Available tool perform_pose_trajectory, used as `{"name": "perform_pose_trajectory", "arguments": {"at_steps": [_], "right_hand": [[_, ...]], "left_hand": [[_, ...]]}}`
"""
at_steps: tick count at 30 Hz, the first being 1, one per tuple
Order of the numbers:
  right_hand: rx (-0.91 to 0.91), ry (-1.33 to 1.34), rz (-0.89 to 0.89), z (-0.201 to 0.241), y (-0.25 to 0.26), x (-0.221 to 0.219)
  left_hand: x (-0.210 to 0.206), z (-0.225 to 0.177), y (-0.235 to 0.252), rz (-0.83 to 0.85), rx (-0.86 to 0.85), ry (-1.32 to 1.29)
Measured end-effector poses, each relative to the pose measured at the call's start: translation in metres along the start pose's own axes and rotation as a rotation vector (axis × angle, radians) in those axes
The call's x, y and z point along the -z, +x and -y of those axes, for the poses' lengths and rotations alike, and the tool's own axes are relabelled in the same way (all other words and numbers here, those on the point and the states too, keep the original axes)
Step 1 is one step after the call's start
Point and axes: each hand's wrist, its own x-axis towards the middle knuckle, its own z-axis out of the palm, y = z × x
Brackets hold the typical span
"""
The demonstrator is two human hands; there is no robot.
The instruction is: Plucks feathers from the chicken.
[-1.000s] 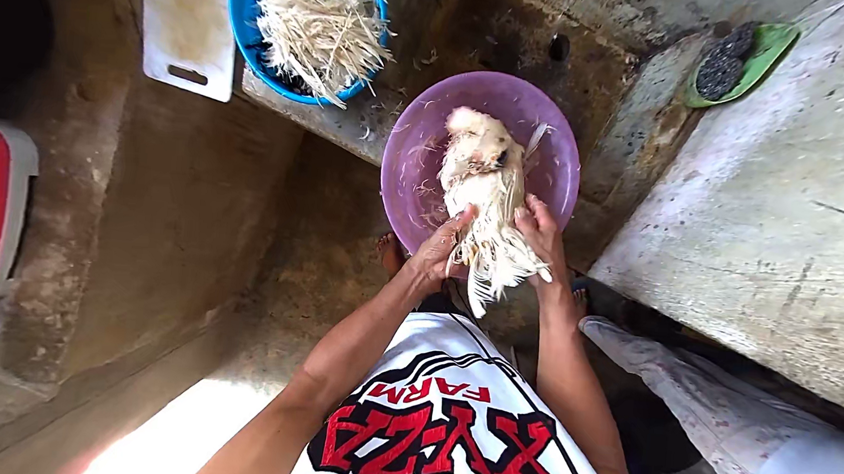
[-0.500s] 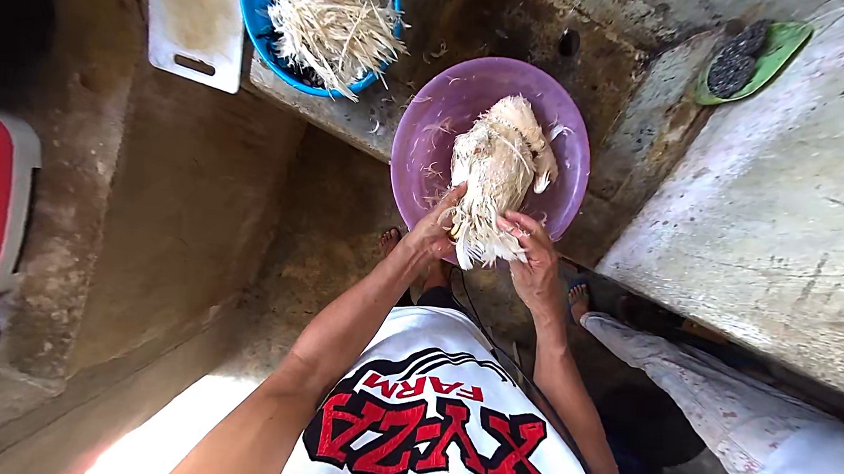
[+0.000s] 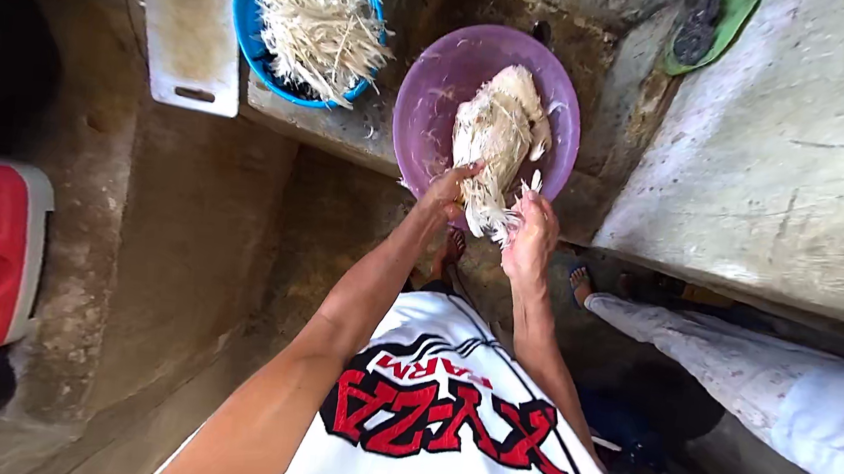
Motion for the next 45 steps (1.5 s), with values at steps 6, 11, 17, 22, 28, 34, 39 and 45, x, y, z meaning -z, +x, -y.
{"name": "perform_pose_trajectory", "arguments": {"at_steps": [6,11,17,22,28,34,39,45], "right_hand": [[0.075,-0.109,0.288,0.003,-0.015,0.03],[0.479,-0.776,0.183,0.004,0.023,-0.012],[0.325,-0.822,0.144,-0.01,0.047,-0.064],[-0.143,0.046,-0.062,-0.044,0.017,-0.05],[-0.133,0.106,-0.025,-0.021,-0.028,-0.005],[-0.092,-0.668,0.018,-0.01,0.001,-0.016],[-0.123,-1.159,0.188,-0.01,-0.004,-0.058],[-0.199,-0.924,0.246,-0.026,0.0,-0.049]], "left_hand": [[-0.022,-0.014,0.003,0.022,0.084,-0.057],[-0.019,-0.011,0.007,0.038,0.086,-0.066],[0.008,0.003,0.006,0.069,0.015,-0.077],[0.022,0.003,0.012,-0.076,-0.017,0.112],[0.021,0.001,0.015,-0.023,-0.01,0.058],[0.037,0.009,-0.001,0.083,0.025,0.026],[0.042,0.021,-0.022,0.125,-0.167,0.065],[0.044,0.019,-0.011,0.124,-0.12,0.126]]}}
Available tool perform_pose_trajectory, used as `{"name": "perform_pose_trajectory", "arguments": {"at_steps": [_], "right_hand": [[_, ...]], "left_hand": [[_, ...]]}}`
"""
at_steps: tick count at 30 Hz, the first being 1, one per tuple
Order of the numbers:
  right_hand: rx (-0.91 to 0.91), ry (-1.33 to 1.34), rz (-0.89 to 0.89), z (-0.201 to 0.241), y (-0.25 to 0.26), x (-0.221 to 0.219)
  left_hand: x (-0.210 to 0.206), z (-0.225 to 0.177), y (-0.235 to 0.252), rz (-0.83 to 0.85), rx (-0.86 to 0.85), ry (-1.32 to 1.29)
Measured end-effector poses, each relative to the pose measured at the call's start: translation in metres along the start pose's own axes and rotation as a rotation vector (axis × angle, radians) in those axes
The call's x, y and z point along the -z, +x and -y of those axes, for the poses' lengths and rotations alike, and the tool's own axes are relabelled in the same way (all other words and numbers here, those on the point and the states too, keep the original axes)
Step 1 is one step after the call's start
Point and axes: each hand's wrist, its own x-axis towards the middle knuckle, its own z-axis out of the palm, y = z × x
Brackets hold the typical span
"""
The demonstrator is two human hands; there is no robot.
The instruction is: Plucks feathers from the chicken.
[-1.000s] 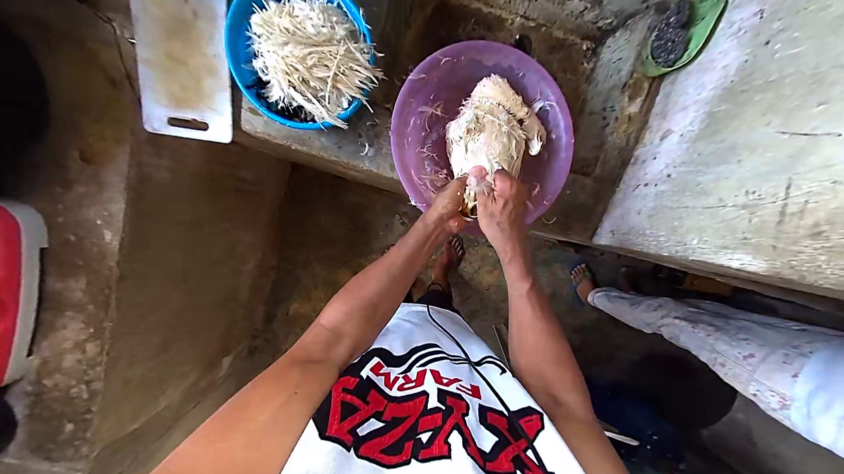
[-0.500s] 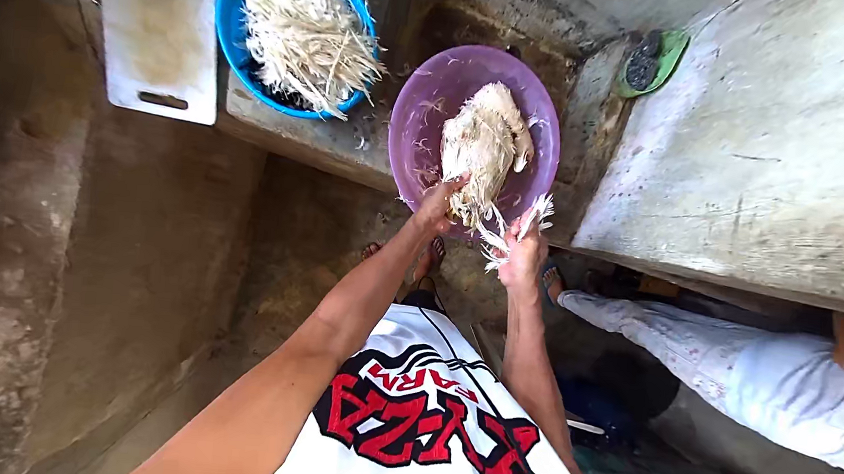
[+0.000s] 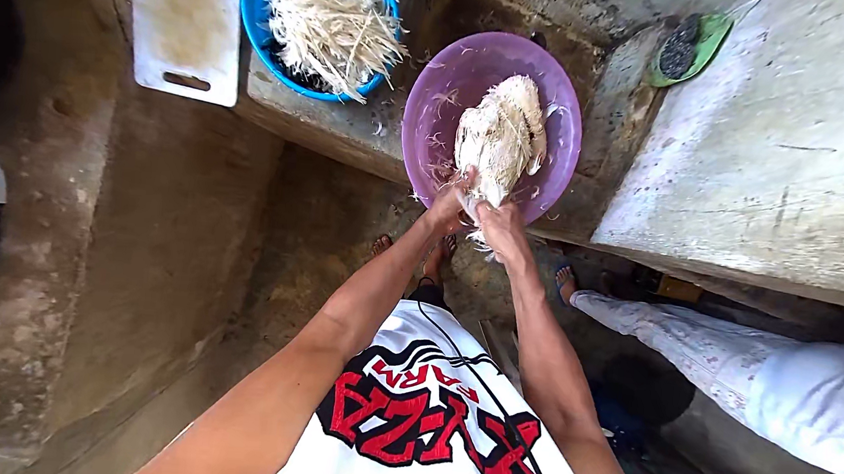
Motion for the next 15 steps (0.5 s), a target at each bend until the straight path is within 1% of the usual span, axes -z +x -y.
{"name": "perform_pose_trajectory", "arguments": {"at_steps": [2,4,6,7,9,11,13,15], "right_hand": [[-0.015,0.33,-0.026,-0.005,-0.016,-0.002],[0.003,0.617,-0.003,-0.002,-0.038,0.003],[0.064,0.825,0.012,0.003,-0.036,0.018],[0.113,0.876,0.017,0.01,-0.034,0.03],[0.222,0.899,0.014,0.034,-0.032,0.051],[0.381,0.874,-0.018,0.072,-0.025,0.062],[0.572,0.81,-0.053,0.118,-0.013,0.058],[0.742,0.736,-0.055,0.169,0.009,0.037]], "left_hand": [[-0.002,0.0,0.005,-0.083,0.004,0.072],[-0.002,0.001,0.005,-0.126,0.002,0.095],[-0.003,-0.003,0.003,-0.116,0.016,0.063],[-0.003,-0.004,0.004,-0.102,0.02,0.042],[-0.001,-0.003,0.002,-0.089,0.043,0.014],[-0.002,-0.004,-0.002,-0.088,0.052,0.025],[-0.001,-0.003,-0.003,-0.085,0.046,0.047],[-0.002,-0.002,-0.005,-0.098,0.042,0.05]]}}
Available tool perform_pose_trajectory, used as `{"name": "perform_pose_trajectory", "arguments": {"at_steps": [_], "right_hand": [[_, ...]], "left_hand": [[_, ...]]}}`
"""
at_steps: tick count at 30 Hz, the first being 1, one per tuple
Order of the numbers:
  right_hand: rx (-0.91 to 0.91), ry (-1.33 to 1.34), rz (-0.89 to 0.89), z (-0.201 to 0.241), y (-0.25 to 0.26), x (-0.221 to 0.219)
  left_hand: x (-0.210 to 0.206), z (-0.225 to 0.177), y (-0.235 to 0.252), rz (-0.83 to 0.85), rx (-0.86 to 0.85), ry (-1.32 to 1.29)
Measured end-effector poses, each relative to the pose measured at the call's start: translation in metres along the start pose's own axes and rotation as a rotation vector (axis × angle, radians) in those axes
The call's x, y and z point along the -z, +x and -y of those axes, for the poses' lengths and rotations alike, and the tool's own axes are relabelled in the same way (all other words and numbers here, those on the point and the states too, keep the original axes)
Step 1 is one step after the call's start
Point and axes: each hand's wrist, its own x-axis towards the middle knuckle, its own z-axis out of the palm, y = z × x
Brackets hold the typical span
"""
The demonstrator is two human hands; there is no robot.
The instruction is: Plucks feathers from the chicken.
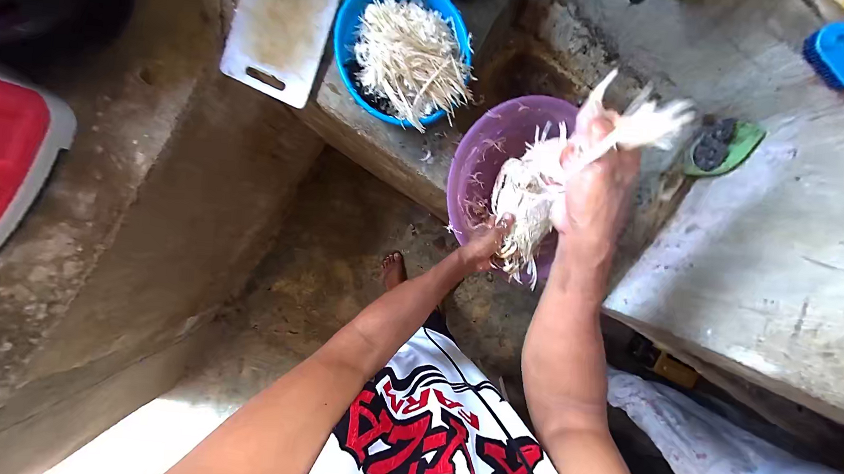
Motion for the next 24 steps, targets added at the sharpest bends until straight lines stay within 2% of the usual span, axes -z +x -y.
{"name": "perform_pose_trajectory", "arguments": {"at_steps": [2,5,7,9,10,12,15,17,20,24], "right_hand": [[0.073,-0.182,0.047,-0.015,0.045,-0.052],[-0.054,-0.656,0.137,-0.05,0.106,-0.134],[-0.163,-0.822,0.279,-0.087,0.14,-0.178],[-0.234,-0.876,0.485,-0.128,0.17,-0.202],[-0.249,-0.91,0.554,-0.14,0.177,-0.207],[-0.219,-0.965,0.585,-0.128,0.18,-0.206],[-0.064,-1.128,0.553,-0.089,0.167,-0.191],[0.034,-1.196,0.587,-0.087,0.149,-0.179],[-0.018,-1.263,0.663,-0.133,0.127,-0.181],[0.062,-1.281,0.772,-0.203,0.123,-0.213]], "left_hand": [[0.0,-0.003,-0.011,-0.004,-0.019,0.005],[0.005,-0.012,-0.036,0.082,-0.079,-0.075],[0.004,-0.026,-0.048,0.085,-0.049,-0.111],[0.004,-0.031,-0.043,0.034,-0.029,-0.058],[0.008,-0.027,-0.034,0.024,-0.035,-0.038],[0.015,-0.018,-0.019,0.021,-0.03,-0.019],[0.02,-0.008,-0.006,0.034,-0.009,-0.001],[0.02,-0.006,-0.004,0.029,-0.006,0.001],[0.019,-0.009,-0.012,0.035,0.005,-0.005],[0.016,-0.058,-0.068,0.036,0.047,-0.078]]}}
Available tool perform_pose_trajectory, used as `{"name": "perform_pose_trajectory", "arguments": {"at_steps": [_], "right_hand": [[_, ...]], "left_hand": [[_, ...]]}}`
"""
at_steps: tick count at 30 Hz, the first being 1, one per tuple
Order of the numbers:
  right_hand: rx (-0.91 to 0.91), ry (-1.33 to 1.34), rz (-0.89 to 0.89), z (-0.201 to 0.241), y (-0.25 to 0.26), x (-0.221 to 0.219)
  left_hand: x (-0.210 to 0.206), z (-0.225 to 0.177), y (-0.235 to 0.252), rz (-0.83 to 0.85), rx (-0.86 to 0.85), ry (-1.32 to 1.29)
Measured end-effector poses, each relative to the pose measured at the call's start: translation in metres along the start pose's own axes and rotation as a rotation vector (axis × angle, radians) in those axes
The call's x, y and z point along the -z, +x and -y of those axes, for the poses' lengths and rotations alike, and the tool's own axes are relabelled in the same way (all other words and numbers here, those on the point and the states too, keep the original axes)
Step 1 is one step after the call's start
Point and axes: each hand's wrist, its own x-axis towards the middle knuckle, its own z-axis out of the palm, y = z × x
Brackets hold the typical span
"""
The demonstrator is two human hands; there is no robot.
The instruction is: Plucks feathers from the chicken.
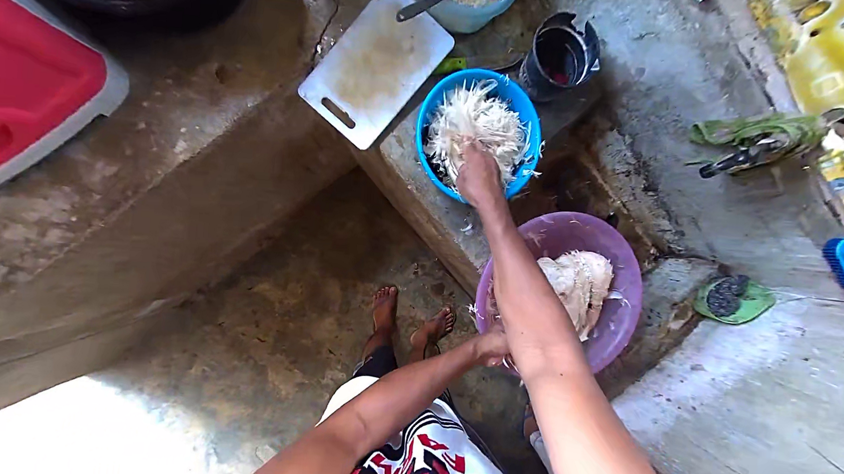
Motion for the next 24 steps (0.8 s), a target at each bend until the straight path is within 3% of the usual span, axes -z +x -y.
{"name": "perform_pose_trajectory", "arguments": {"at_steps": [3,8,12,14,16,18,24], "right_hand": [[0.03,-0.119,0.069,0.009,0.02,-0.018],[0.006,-0.121,0.121,0.013,0.012,0.005],[-0.016,0.071,-0.083,0.02,-0.02,0.019],[-0.077,0.138,-0.234,0.011,-0.013,0.02],[-0.083,0.159,-0.261,0.0,0.001,0.016],[-0.014,0.126,-0.197,-0.011,0.011,0.006],[0.258,-0.07,-0.045,-0.017,-0.013,-0.009]], "left_hand": [[-0.003,-0.013,-0.013,0.015,0.027,-0.109],[-0.022,-0.016,-0.016,-0.025,0.027,-0.064],[-0.025,-0.01,-0.023,0.008,-0.003,0.005],[-0.021,-0.007,-0.02,0.046,-0.011,0.024],[-0.024,-0.01,-0.022,0.01,-0.027,0.064],[-0.03,-0.008,-0.015,-0.058,-0.039,0.064],[-0.005,0.051,0.053,-0.078,-0.042,-0.022]]}}
